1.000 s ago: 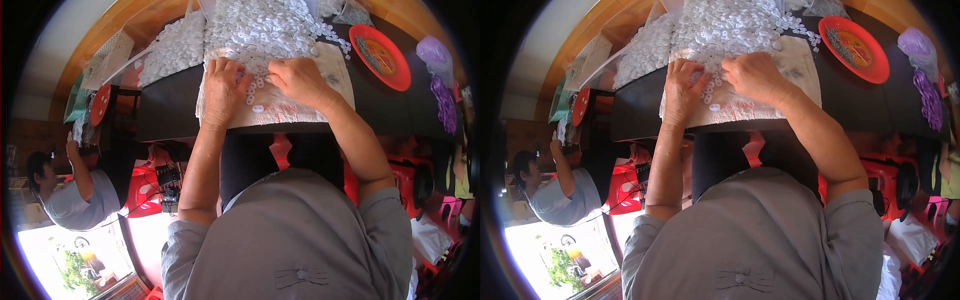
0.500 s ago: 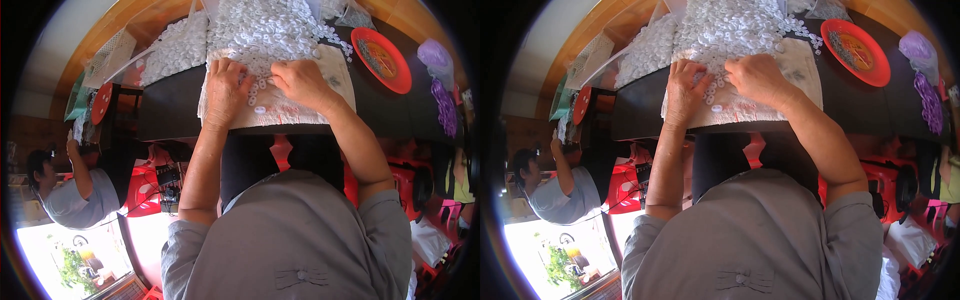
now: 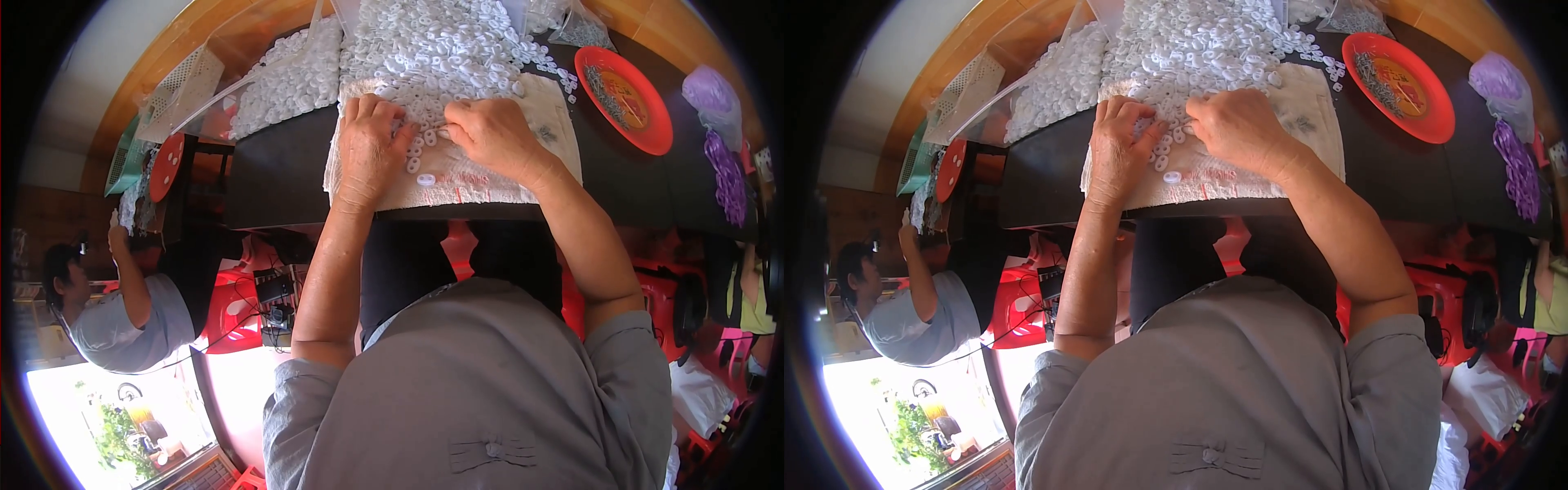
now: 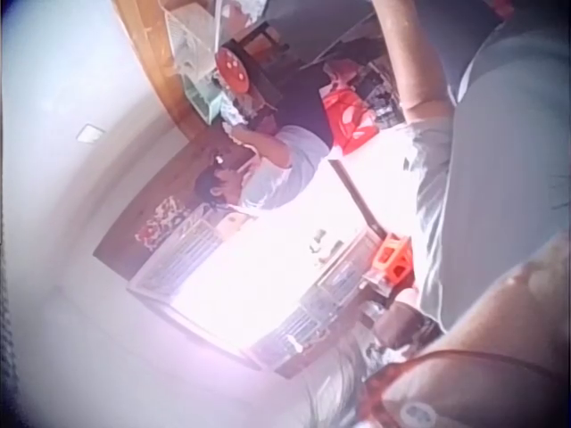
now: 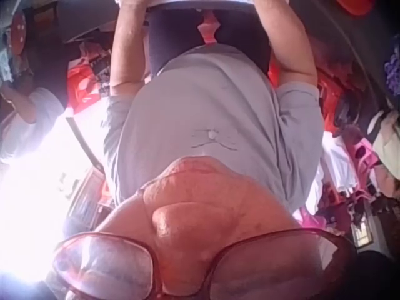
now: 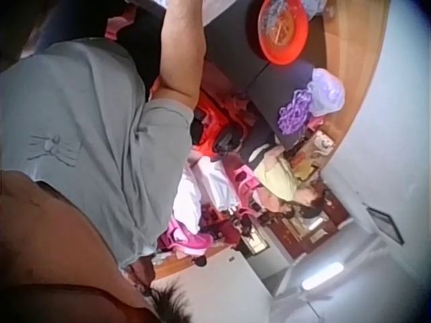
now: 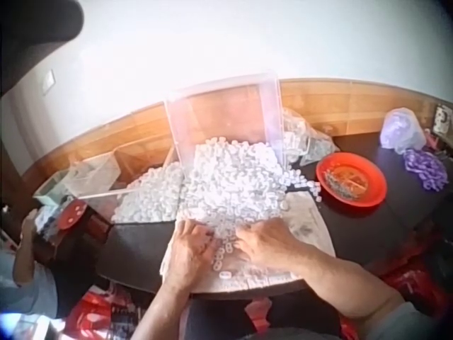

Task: Assembling small white plastic rings or components by hand.

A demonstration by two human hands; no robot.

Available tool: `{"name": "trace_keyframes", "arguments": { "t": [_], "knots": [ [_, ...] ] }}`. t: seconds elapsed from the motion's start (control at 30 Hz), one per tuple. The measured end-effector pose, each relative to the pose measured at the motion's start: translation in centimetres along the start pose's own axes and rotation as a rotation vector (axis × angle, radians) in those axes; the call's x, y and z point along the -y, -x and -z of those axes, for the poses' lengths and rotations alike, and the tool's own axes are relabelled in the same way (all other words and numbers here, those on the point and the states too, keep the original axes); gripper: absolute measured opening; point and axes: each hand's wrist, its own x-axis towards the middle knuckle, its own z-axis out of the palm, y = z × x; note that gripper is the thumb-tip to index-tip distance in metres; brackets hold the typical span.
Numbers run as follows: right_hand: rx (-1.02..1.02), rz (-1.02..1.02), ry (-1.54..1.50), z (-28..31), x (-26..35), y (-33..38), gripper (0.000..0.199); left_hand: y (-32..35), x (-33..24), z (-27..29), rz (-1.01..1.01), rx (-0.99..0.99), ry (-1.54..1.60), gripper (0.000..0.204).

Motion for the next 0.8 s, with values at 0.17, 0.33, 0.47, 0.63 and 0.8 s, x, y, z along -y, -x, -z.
{"name": "trace_keyframes", "arguments": {
  "t": [0.17,0.33,0.47,0.63,0.8],
  "knots": [
    [-0.012,0.002,-0.012,-0.19,-0.08,0.01,0.017,0.07,0.11,0.02,0.000,-0.001,0.011,0.021],
    [-0.029,0.016,-0.019,-0.14,-0.06,0.15,0.016,0.07,-0.08,0.09,0.000,-0.003,-0.006,0.021],
    [-0.026,0.011,-0.006,-0.25,-0.19,0.28,0.016,0.10,0.34,-0.33,-0.019,-0.020,0.010,0.021],
    [-0.053,0.015,-0.032,-0.16,-0.17,0.17,0.017,0.04,0.46,-0.33,-0.024,-0.023,0.024,0.020],
    [-0.092,0.033,-0.077,-0.36,-0.38,0.15,0.017,0.12,0.74,-0.42,-0.018,-0.021,0.034,0.020]
  ]
}}
